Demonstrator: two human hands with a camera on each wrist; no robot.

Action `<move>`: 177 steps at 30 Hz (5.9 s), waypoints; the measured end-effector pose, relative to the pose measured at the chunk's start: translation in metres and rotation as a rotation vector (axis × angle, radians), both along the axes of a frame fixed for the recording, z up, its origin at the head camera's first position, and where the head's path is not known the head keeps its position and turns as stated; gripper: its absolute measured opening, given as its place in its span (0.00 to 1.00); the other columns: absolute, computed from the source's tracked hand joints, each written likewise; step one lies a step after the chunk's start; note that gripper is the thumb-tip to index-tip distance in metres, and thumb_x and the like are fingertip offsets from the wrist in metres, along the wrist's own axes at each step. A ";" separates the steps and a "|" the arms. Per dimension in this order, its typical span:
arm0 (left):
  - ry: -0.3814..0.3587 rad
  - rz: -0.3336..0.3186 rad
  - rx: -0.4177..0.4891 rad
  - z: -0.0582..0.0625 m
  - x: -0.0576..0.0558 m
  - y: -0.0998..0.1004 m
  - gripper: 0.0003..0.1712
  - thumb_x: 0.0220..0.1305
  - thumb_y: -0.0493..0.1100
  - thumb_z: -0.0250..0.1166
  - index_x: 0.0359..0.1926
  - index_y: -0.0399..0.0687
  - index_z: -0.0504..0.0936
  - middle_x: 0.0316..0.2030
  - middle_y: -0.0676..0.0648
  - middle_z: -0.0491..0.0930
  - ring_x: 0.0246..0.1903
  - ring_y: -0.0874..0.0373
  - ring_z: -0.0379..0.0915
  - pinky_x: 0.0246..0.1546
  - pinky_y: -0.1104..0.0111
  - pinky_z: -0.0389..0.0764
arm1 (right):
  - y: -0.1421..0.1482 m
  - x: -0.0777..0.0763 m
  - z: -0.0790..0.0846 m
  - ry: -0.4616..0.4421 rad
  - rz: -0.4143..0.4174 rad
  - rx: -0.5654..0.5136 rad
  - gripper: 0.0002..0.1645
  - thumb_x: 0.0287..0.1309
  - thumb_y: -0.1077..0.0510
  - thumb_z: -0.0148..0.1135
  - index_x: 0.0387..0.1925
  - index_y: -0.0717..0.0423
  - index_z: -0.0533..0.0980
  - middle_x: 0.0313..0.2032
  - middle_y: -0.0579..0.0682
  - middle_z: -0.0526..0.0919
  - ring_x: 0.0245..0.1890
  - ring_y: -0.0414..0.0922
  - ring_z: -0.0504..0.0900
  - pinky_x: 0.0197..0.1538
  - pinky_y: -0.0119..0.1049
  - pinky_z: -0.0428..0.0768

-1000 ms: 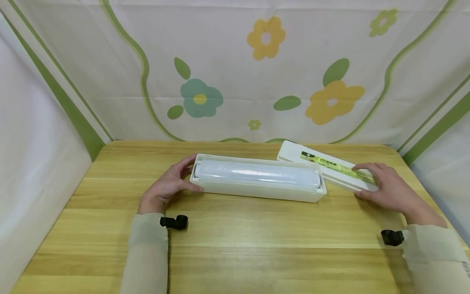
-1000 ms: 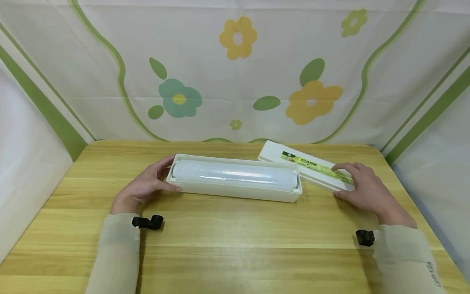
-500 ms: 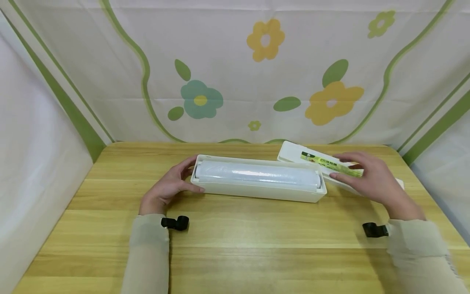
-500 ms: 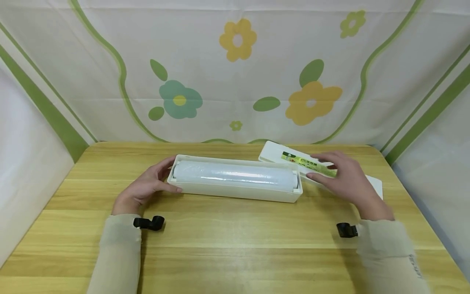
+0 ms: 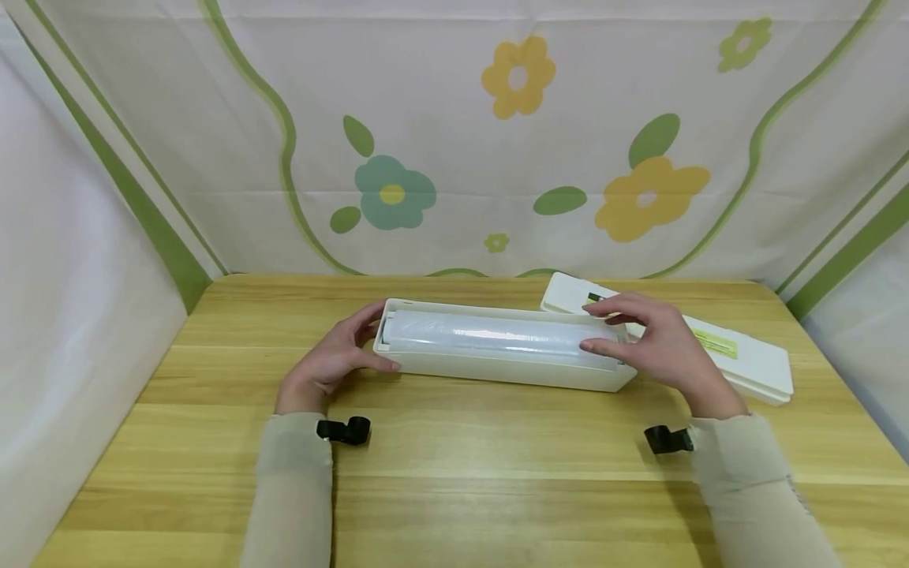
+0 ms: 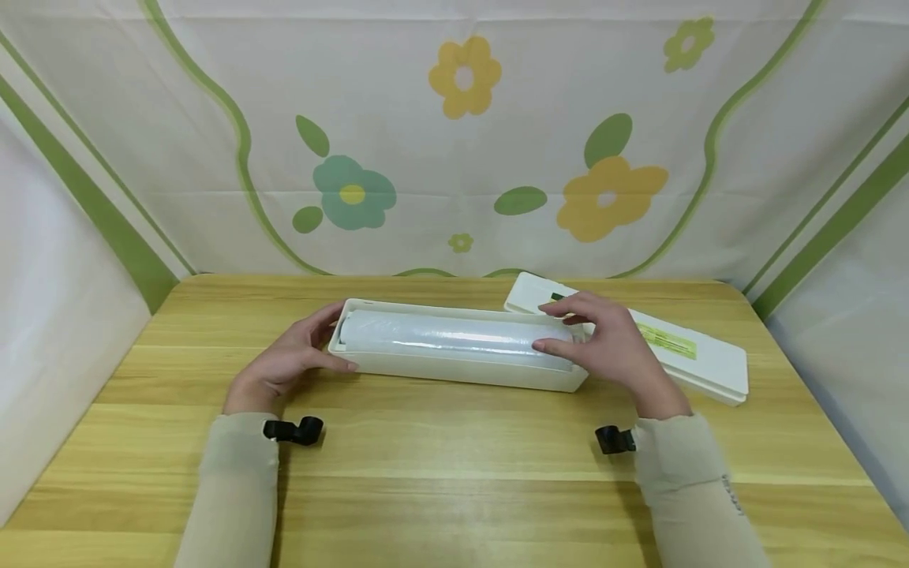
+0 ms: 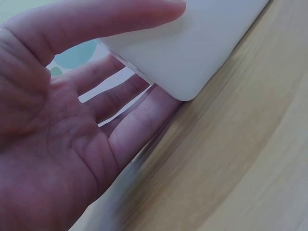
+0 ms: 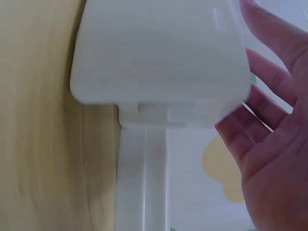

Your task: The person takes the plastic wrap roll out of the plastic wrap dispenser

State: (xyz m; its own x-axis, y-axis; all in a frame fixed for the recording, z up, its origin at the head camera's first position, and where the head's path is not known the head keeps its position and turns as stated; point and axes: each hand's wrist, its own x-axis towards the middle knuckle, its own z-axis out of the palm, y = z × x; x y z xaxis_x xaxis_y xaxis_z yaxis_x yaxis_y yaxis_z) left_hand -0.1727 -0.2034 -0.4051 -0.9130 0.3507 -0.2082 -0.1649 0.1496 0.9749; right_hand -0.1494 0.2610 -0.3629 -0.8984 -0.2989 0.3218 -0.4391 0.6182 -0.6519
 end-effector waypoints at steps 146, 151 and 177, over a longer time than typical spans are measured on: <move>0.020 0.043 -0.012 -0.004 -0.003 0.003 0.65 0.46 0.24 0.81 0.83 0.52 0.63 0.78 0.43 0.66 0.70 0.46 0.64 0.57 0.74 0.78 | -0.041 0.001 0.006 -0.033 -0.137 -0.014 0.26 0.33 0.47 0.95 0.39 0.42 0.92 0.36 0.41 0.90 0.37 0.36 0.81 0.41 0.24 0.76; 0.023 0.049 -0.008 -0.005 -0.002 0.003 0.65 0.45 0.23 0.81 0.83 0.53 0.64 0.77 0.43 0.66 0.67 0.46 0.64 0.56 0.73 0.79 | -0.047 0.000 0.003 -0.090 -0.216 -0.140 0.13 0.52 0.47 0.86 0.37 0.46 0.92 0.35 0.35 0.90 0.37 0.35 0.84 0.41 0.27 0.78; 0.020 0.062 0.035 -0.007 -0.003 0.008 0.66 0.43 0.21 0.80 0.83 0.53 0.65 0.74 0.45 0.68 0.63 0.49 0.67 0.54 0.71 0.83 | -0.047 0.003 0.008 -0.222 -0.070 0.132 0.45 0.26 0.30 0.92 0.52 0.36 0.87 0.46 0.40 0.92 0.40 0.44 0.85 0.44 0.37 0.83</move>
